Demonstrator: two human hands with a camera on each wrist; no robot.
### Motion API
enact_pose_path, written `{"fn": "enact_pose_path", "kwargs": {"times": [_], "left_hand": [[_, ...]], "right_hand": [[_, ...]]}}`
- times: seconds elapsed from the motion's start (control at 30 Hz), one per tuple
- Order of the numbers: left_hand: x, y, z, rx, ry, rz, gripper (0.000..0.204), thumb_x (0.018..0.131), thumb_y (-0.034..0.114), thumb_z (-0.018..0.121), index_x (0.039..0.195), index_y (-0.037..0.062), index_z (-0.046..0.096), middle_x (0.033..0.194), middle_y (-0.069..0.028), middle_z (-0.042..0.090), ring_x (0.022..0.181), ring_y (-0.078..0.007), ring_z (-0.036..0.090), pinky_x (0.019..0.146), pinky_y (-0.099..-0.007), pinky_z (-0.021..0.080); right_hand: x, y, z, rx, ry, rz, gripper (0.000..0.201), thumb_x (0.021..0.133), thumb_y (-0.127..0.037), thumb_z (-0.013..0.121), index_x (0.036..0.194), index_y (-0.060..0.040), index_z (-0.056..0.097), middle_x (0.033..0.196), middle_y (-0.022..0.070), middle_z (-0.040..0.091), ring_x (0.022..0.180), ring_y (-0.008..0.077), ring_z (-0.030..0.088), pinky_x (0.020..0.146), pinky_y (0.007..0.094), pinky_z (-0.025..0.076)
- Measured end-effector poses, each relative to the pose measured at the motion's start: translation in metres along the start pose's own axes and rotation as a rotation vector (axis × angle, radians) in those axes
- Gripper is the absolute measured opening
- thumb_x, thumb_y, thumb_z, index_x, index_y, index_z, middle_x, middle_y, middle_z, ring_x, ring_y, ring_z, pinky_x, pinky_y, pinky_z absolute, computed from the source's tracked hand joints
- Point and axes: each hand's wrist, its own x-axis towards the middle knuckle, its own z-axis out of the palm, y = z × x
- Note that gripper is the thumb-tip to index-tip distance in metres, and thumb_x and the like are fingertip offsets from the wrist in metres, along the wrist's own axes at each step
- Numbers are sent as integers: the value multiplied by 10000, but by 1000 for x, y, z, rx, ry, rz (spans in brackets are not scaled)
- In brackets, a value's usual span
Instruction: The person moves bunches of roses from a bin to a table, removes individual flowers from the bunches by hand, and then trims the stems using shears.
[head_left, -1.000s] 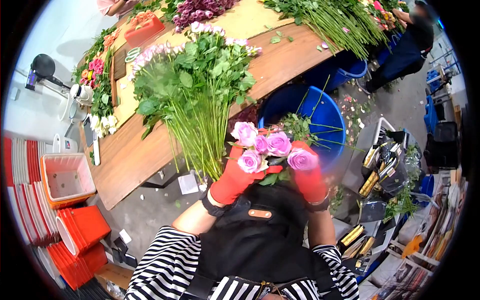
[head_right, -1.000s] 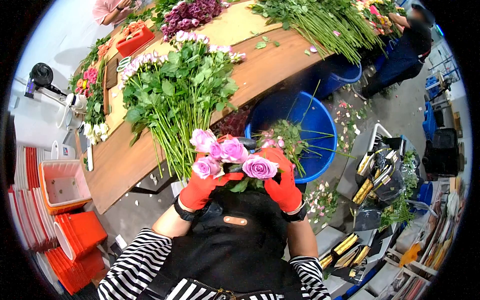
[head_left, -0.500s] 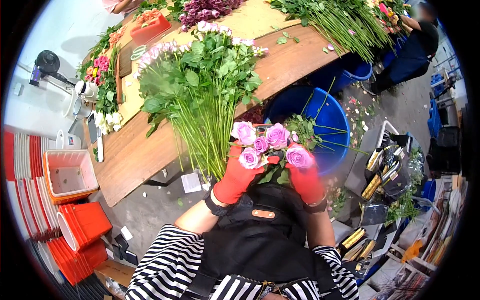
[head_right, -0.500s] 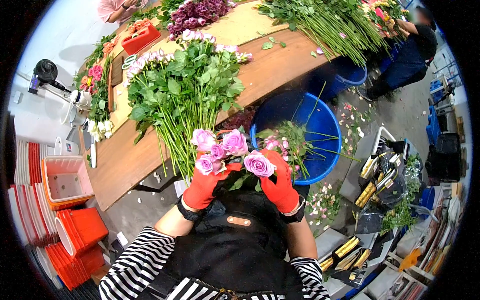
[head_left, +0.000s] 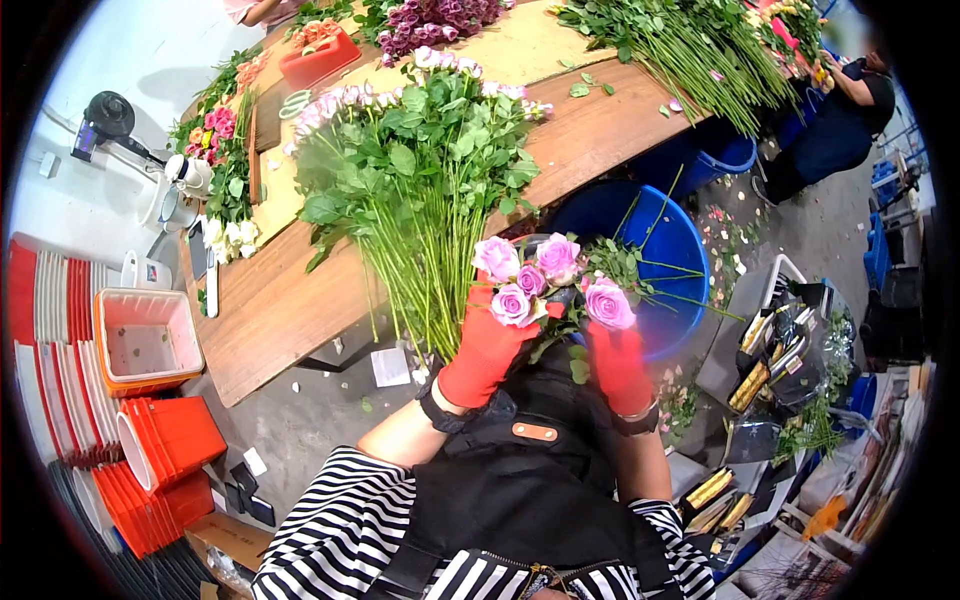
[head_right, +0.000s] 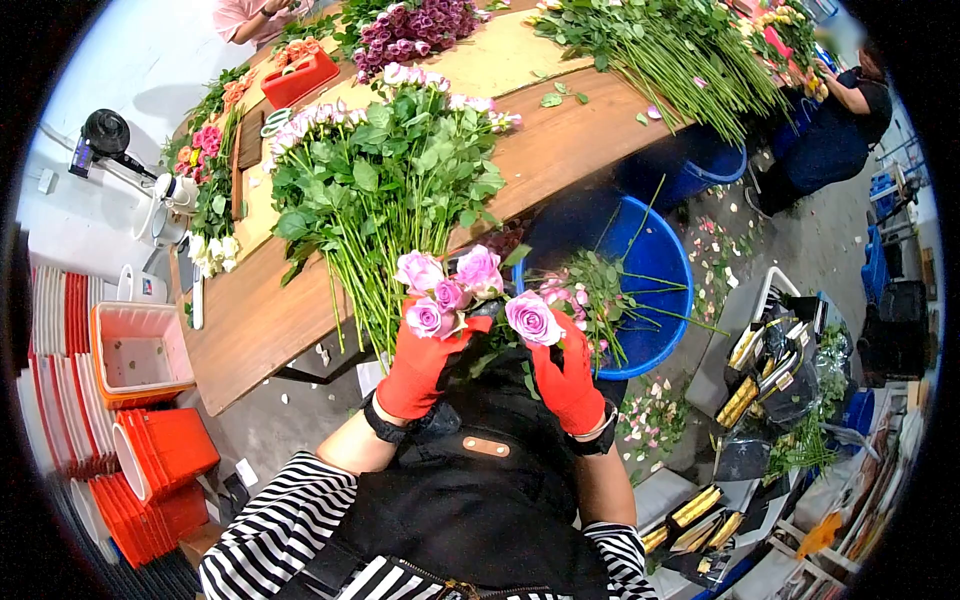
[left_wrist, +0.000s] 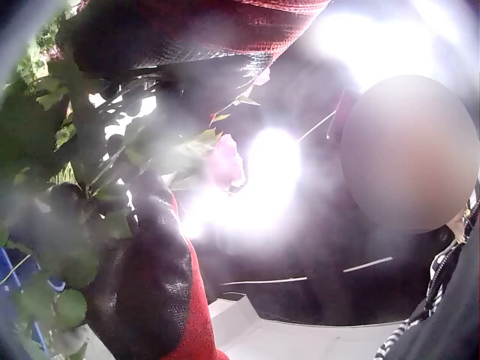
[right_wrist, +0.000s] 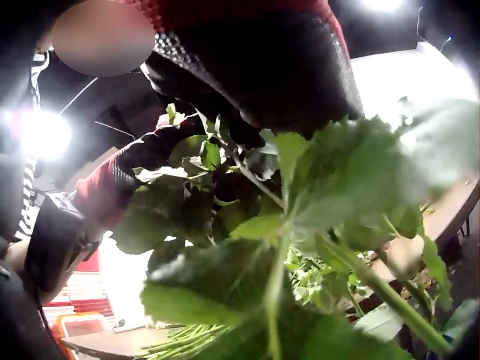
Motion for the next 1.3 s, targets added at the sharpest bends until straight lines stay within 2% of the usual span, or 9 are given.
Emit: {"fn": "enact_pose_path", "kwargs": {"times": [0.33, 0.4, 0.5, 0.53, 0.57, 0.83, 1.0, 1.1, 1.3], "left_hand": [[4, 8, -1, 132, 4, 49, 395, 787, -44, 659, 1175, 20, 619, 1133, -99, 658, 1067, -225, 617, 928, -358, 472], [-5, -4, -16, -231, -151, -53, 391, 832, -10, 648, 1216, 34, 586, 1188, -109, 628, 1077, -238, 611, 951, -366, 464], [8, 7, -14, 322, -293, 378, 229, 856, -38, 602, 1056, 10, 701, 1136, -93, 650, 1060, -195, 618, 882, -333, 497], [4, 13, -15, 343, -304, 198, 226, 845, -23, 627, 1058, 11, 696, 1127, -98, 649, 1047, -188, 615, 863, -327, 498], [0, 16, -16, 368, -307, 18, 229, 834, -8, 653, 1059, 11, 691, 1119, -102, 648, 1034, -182, 612, 844, -322, 499], [-1, 11, -5, 632, -234, 198, 553, 704, -39, 799, 1179, -4, 518, 1168, -127, 561, 1019, -217, 600, 802, -328, 514], [-3, 30, 10, 134, -112, -150, 594, 742, -75, 749, 1240, 1, 433, 1178, -129, 577, 1048, -227, 607, 812, -342, 533], [-5, 26, 3, 438, -206, 32, 573, 794, -72, 692, 1265, -8, 373, 1169, -139, 594, 1008, -228, 632, 803, -338, 543], [-7, 31, 6, 225, -100, -24, 228, 813, 28, 620, 1033, 34, 560, 1043, -152, 676, 944, -256, 669, 861, -371, 505]], "right_hand": [[15, -17, -7, -49, 110, 128, 331, 895, 17, 572, 1224, 27, 538, 1166, 168, 595, 1044, 270, 590, 912, 363, 461], [21, -27, -19, -92, 39, 182, 305, 912, 15, 547, 1215, 24, 575, 1160, 170, 578, 1034, 274, 579, 913, 353, 456], [16, -33, -25, -385, 58, -91, 324, 828, 39, 595, 1150, 21, 621, 1190, 210, 530, 1058, 352, 560, 929, 367, 452], [20, -35, -25, -293, 29, -18, 339, 803, 42, 605, 1140, 19, 627, 1188, 215, 532, 1057, 359, 561, 925, 374, 457], [20, -50, -24, -508, 95, -298, 345, 789, 43, 613, 1132, 16, 633, 1186, 219, 534, 1053, 363, 562, 920, 380, 460], [34, -75, -13, -463, 59, -448, 260, 782, 7, 652, 1041, 24, 645, 1152, 207, 566, 1011, 361, 574, 851, 407, 476], [23, -54, -4, -553, 4, -524, 277, 759, 9, 680, 1030, 9, 622, 1154, 204, 548, 1041, 398, 542, 877, 471, 450], [28, -73, -7, -516, 96, -604, 294, 755, 13, 688, 1040, 8, 615, 1161, 199, 548, 1038, 392, 544, 879, 470, 451], [38, -95, -26, -321, -1, -192, 620, 750, -138, 751, 1305, 5, 516, 1233, 167, 567, 1110, 334, 546, 976, 409, 414]]}}
